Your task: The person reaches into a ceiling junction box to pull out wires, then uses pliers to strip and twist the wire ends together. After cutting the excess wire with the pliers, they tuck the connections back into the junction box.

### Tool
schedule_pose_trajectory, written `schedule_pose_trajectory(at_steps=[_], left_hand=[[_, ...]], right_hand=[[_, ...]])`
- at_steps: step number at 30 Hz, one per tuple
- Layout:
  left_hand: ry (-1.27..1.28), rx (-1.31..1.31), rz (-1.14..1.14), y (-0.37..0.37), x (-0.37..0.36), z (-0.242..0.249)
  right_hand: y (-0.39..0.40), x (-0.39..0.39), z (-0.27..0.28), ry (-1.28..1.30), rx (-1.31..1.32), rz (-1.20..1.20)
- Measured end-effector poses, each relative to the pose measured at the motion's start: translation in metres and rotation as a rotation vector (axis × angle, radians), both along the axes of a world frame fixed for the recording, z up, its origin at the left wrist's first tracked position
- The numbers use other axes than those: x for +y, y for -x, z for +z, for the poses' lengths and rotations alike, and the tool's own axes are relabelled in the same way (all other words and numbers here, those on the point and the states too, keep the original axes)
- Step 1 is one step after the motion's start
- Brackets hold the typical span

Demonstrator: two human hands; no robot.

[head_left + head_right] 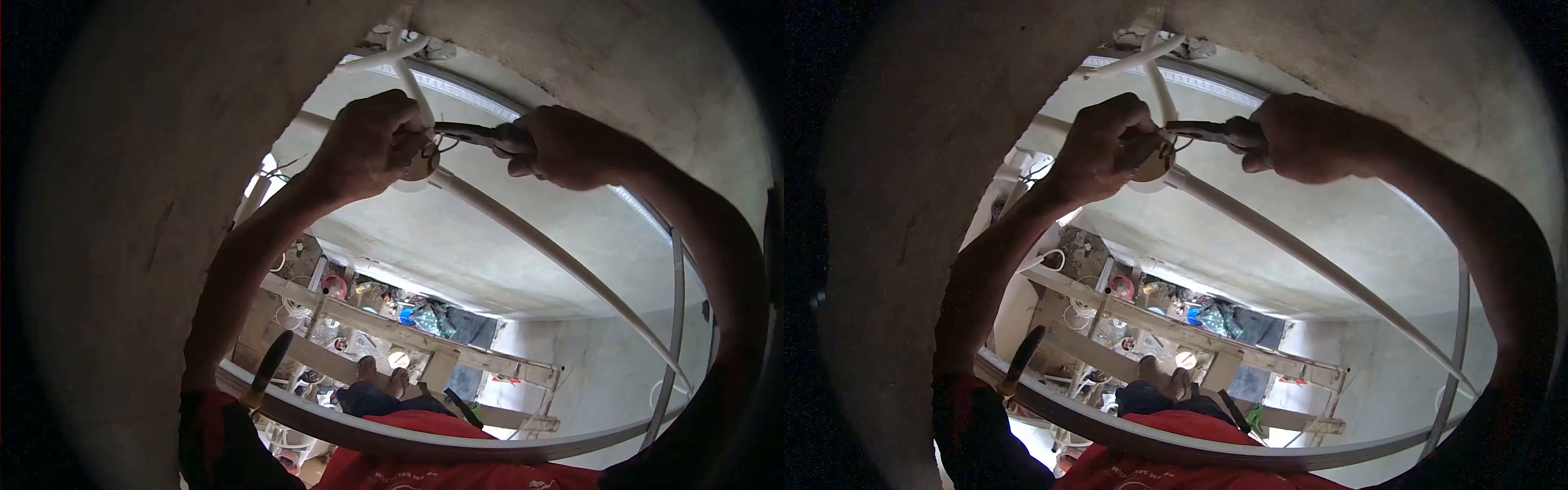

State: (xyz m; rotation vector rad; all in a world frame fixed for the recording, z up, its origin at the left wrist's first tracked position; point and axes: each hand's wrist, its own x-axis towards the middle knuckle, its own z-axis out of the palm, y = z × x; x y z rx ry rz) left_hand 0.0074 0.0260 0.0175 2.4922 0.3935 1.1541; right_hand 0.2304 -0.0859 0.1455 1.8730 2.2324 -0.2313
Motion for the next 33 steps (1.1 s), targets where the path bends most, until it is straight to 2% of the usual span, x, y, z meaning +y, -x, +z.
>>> schedule_pose_trajectory(at_steps=[2,3,4,6,10,14,17,18,21,24,33], left_hand=[[0.020,-0.038,-0.014,0.000,0.002,-0.001],[0.072,0.073,0.039,0.001,0.001,0.003],[0.065,0.070,0.043,0.002,0.002,0.003],[0.089,0.025,0.016,0.002,0.001,0.000],[0.082,0.013,0.002,0.006,0.001,-0.002],[0.096,0.003,0.010,0.004,0.003,-0.004],[0.083,0.007,0.025,0.005,0.001,-0.002],[0.078,0.006,0.031,0.005,0.001,-0.001],[0.096,0.006,0.026,0.005,0.002,-0.002],[0.105,0.025,0.043,0.005,0.003,-0.003],[0.112,0.046,0.077,0.004,0.001,-0.001]], right_hand=[[0.025,0.003,0.025,0.315,0.104,-0.462],[0.027,0.006,0.026,0.291,0.059,-0.473],[0.024,0.011,0.028,0.283,0.057,-0.469],[0.012,0.016,0.023,0.148,-0.182,-0.120],[-0.003,0.022,0.019,-0.083,-0.320,-0.024],[-0.008,0.014,0.022,-0.206,-0.361,0.039],[-0.022,0.012,-0.002,-0.628,-0.463,0.343],[-0.021,0.011,-0.006,-0.629,-0.465,0.343],[-0.023,0.015,-0.015,-0.843,-0.585,0.497],[-0.025,0.019,-0.023,-0.957,-0.567,0.546],[-0.020,0.022,-0.024,-1.035,-0.626,0.504]])
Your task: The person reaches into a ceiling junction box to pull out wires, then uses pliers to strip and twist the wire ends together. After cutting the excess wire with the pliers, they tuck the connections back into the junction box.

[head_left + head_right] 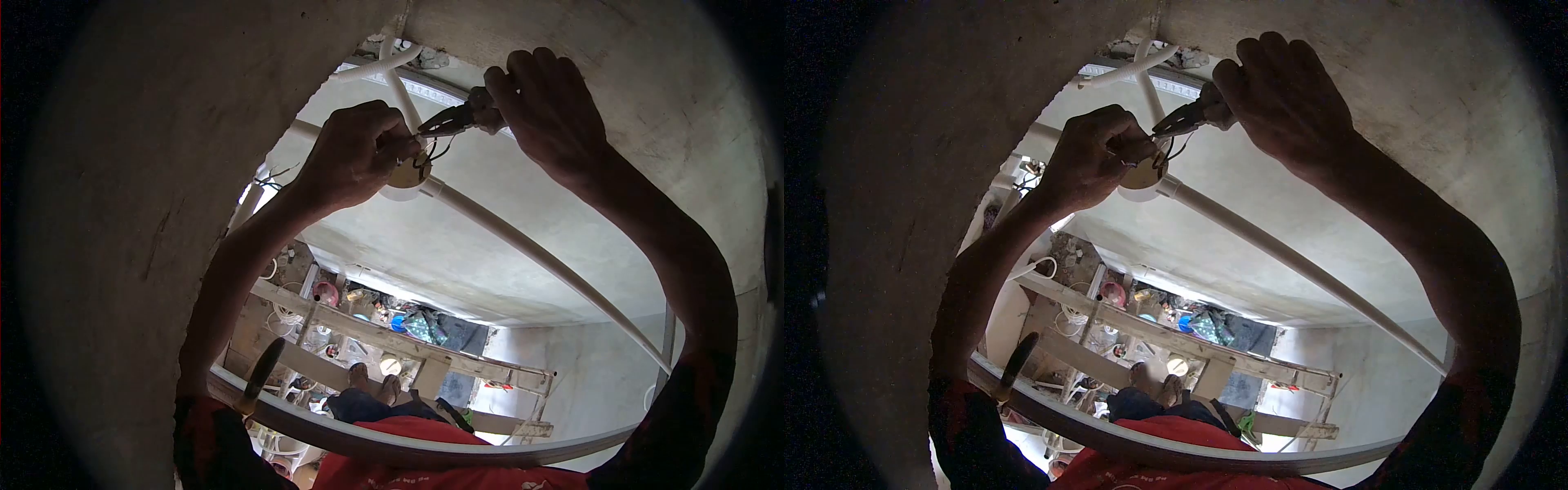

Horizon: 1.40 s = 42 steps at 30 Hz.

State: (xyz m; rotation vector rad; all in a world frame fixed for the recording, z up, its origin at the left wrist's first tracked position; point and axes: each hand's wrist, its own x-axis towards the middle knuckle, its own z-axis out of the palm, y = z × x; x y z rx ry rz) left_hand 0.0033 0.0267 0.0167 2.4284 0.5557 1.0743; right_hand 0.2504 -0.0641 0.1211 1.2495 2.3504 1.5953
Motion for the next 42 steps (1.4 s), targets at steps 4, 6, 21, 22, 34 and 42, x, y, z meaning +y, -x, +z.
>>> schedule_pose_trajectory(at_steps=[4,6,21,22,34,42], left_hand=[[-0.049,-0.020,-0.024,-0.001,0.001,-0.002],[-0.023,-0.121,-0.029,-0.004,0.000,-0.004],[-0.058,0.062,-0.067,0.001,0.002,0.003],[-0.054,0.063,-0.068,0.000,0.002,0.002],[-0.138,-0.009,-0.090,-0.001,0.007,-0.006],[-0.025,-0.038,-0.081,-0.001,0.001,-0.003]], right_hand=[[-0.005,0.007,-0.001,-0.066,-0.018,0.082],[-0.006,0.013,-0.001,-0.099,-0.030,0.182],[0.004,0.006,0.019,0.203,-0.009,-0.147],[0.003,0.004,0.020,0.206,-0.008,-0.147],[0.027,-0.018,0.039,0.946,0.482,-0.599],[0.003,-0.013,0.024,0.562,0.202,-0.321]])
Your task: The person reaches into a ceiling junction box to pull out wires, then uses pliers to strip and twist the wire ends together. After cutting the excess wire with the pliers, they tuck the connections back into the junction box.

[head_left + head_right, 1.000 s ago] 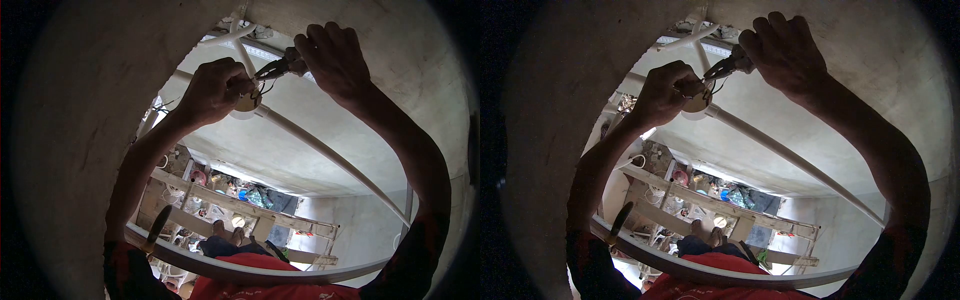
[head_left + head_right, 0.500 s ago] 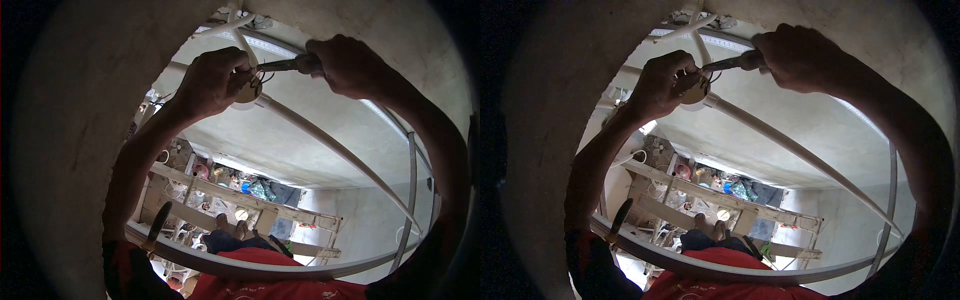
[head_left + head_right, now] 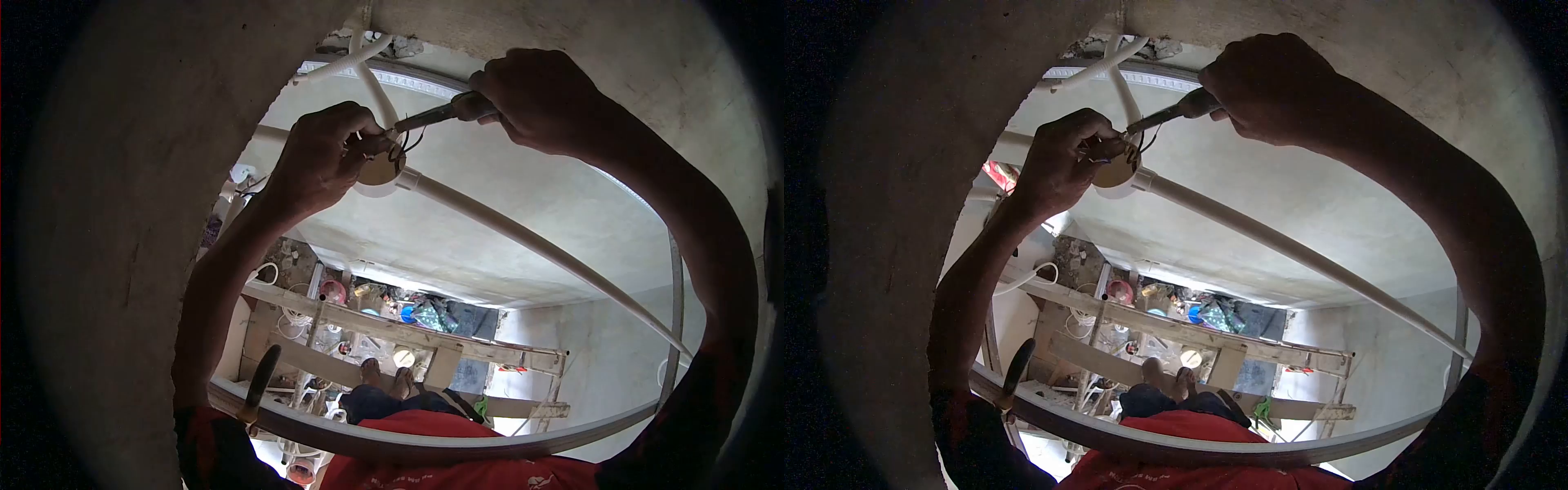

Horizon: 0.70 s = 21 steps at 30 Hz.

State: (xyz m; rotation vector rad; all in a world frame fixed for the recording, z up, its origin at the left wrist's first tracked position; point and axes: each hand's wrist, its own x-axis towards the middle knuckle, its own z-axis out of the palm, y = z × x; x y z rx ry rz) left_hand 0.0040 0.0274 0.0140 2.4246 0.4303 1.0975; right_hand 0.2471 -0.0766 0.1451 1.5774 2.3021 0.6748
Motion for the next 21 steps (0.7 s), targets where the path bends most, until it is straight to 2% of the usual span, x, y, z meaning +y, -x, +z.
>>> schedule_pose_trajectory(at_steps=[9,12,14,19,21], left_hand=[[0.057,0.144,0.014,0.008,0.000,0.007],[0.153,0.078,-0.015,0.006,-0.005,0.012],[0.164,0.078,-0.002,0.004,-0.006,0.013],[0.215,0.120,0.053,0.004,-0.004,0.011],[0.151,0.093,0.040,0.004,-0.001,0.007]], right_hand=[[-0.020,-0.015,-0.016,-0.215,0.057,0.066],[-0.022,-0.012,-0.020,-0.314,0.053,0.103],[-0.027,-0.002,-0.020,-0.517,-0.095,0.266],[-0.021,0.014,-0.028,-0.560,-0.105,0.284],[-0.017,0.018,-0.030,-0.569,-0.093,0.317]])
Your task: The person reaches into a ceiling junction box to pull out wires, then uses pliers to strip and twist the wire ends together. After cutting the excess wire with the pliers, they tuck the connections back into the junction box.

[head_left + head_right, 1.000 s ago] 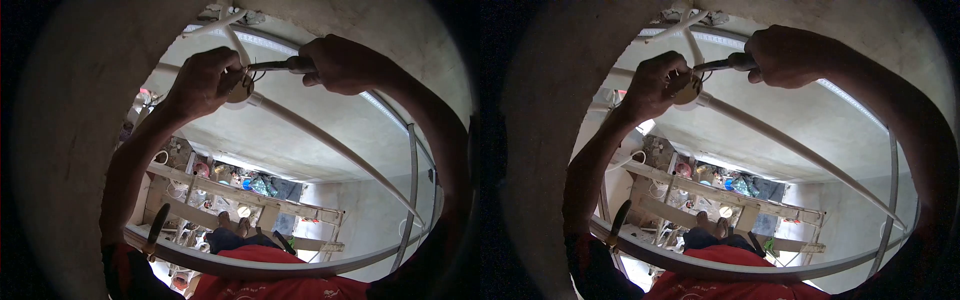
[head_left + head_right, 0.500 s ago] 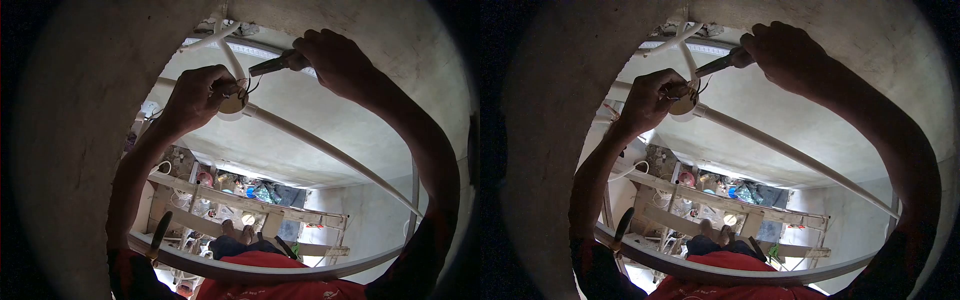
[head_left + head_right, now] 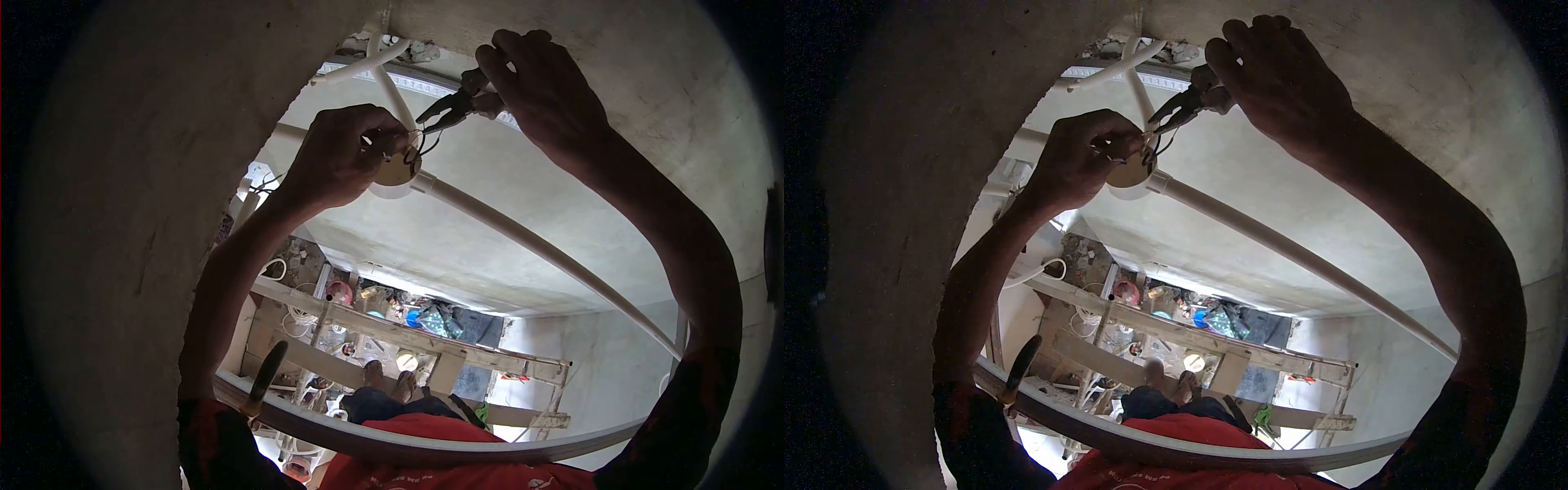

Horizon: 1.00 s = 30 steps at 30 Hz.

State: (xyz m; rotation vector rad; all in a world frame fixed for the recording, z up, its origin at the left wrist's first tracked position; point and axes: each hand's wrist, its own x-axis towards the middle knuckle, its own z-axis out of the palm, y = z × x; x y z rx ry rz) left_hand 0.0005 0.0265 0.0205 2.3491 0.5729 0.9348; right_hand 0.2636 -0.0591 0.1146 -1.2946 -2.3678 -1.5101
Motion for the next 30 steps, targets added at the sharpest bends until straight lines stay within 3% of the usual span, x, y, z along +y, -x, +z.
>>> schedule_pose_trajectory(at_steps=[12,21,27,29,30], left_hand=[[0.175,0.034,0.003,0.000,-0.002,0.008],[0.118,0.030,-0.016,0.000,0.002,0.007],[0.187,0.025,-0.073,-0.001,-0.002,0.011],[0.160,0.002,-0.051,-0.003,-0.002,0.007],[0.136,-0.022,-0.029,-0.004,-0.002,0.004]], right_hand=[[0.003,-0.003,0.001,-0.043,-0.002,-0.014],[0.005,0.006,0.003,-0.098,-0.057,0.020],[0.020,0.010,0.028,-0.203,-0.139,0.207],[0.022,0.014,0.041,0.029,-0.219,0.115],[0.025,0.019,0.048,0.028,-0.220,0.116]])
